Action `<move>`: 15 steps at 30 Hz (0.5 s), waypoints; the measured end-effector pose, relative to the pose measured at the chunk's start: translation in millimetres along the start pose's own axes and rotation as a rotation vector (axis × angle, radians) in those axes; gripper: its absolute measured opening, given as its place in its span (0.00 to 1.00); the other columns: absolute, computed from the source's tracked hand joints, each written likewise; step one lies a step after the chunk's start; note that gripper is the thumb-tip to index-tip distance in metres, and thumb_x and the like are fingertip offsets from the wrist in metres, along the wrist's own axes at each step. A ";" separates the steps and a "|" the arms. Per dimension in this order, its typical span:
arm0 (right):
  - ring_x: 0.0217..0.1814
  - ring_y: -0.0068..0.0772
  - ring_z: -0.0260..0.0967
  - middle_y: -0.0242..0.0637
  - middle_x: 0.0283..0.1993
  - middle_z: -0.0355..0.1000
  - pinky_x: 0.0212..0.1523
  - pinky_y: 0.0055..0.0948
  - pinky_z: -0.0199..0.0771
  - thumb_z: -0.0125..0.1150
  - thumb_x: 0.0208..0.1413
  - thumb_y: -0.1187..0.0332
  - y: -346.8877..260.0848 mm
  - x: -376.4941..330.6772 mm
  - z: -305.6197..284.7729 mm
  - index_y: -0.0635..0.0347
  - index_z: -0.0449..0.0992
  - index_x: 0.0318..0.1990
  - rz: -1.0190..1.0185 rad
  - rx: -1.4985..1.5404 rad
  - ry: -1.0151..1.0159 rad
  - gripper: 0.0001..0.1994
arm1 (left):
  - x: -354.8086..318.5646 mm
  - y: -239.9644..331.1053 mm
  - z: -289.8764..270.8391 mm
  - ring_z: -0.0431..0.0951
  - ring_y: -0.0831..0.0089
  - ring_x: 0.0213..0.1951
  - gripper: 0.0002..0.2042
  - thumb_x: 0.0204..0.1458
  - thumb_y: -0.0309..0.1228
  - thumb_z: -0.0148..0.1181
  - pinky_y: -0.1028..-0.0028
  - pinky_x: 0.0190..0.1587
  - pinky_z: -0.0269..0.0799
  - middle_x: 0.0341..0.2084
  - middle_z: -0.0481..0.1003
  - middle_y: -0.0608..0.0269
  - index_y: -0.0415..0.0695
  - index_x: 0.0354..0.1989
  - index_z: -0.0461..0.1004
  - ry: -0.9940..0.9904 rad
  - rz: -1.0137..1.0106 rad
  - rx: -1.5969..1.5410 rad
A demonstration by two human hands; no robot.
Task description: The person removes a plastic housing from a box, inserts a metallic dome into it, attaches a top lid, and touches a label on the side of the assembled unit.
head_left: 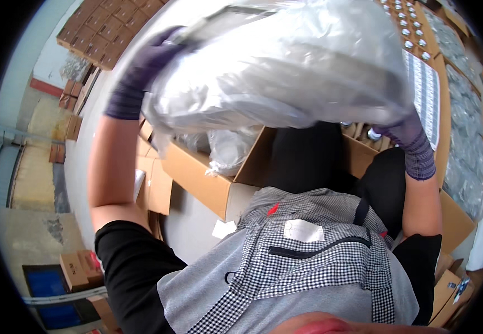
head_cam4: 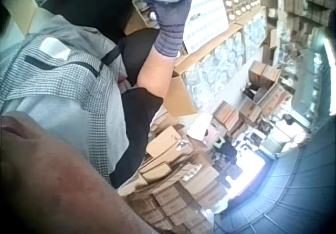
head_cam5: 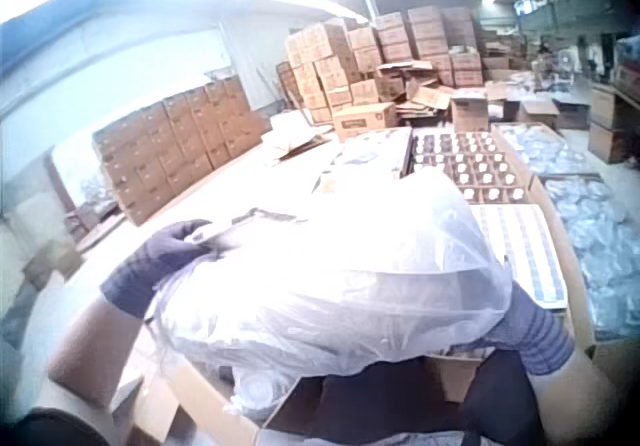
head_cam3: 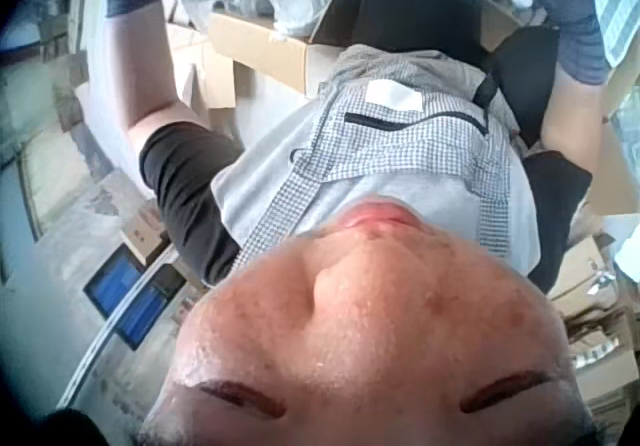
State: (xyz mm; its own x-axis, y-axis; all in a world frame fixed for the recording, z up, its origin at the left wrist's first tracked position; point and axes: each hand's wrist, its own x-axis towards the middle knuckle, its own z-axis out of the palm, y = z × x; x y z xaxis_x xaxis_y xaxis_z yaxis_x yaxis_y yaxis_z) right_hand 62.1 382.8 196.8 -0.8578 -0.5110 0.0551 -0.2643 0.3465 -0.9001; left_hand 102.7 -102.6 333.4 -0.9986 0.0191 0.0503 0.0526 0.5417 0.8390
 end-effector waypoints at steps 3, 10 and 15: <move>0.62 0.43 0.68 0.47 0.67 0.65 0.62 0.44 0.70 0.70 0.57 0.60 -29.1 -53.6 -49.0 0.64 0.58 0.71 -0.517 0.477 0.236 0.38 | 38.8 -32.7 147.9 0.78 0.61 0.56 0.26 0.65 0.35 0.55 0.63 0.61 0.74 0.57 0.74 0.48 0.37 0.68 0.62 -0.500 -0.112 -0.742; 0.54 0.45 0.72 0.43 0.49 0.74 0.58 0.44 0.71 0.68 0.57 0.53 -82.0 -98.2 -31.5 0.57 0.77 0.59 -0.569 -0.619 0.280 0.26 | 27.5 -22.1 385.2 0.70 0.58 0.63 0.29 0.64 0.39 0.53 0.61 0.65 0.69 0.65 0.67 0.48 0.40 0.71 0.58 -0.780 -0.223 -1.137; 0.62 0.50 0.66 0.48 0.59 0.69 0.64 0.46 0.65 0.75 0.49 0.53 -62.0 -103.8 -26.4 0.59 0.78 0.55 -0.523 -0.562 0.463 0.28 | 24.4 28.3 310.5 0.65 0.56 0.68 0.32 0.62 0.39 0.52 0.61 0.67 0.64 0.69 0.62 0.48 0.39 0.73 0.54 -0.489 0.398 -1.061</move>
State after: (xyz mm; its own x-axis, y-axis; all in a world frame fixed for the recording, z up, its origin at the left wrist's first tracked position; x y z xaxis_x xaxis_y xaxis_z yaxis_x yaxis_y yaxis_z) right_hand 155.8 435.2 258.3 -0.6267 -0.3854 0.6773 -0.7439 0.5546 -0.3728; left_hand 76.4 174.1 190.1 -0.7981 0.4621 0.3866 0.1095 -0.5198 0.8473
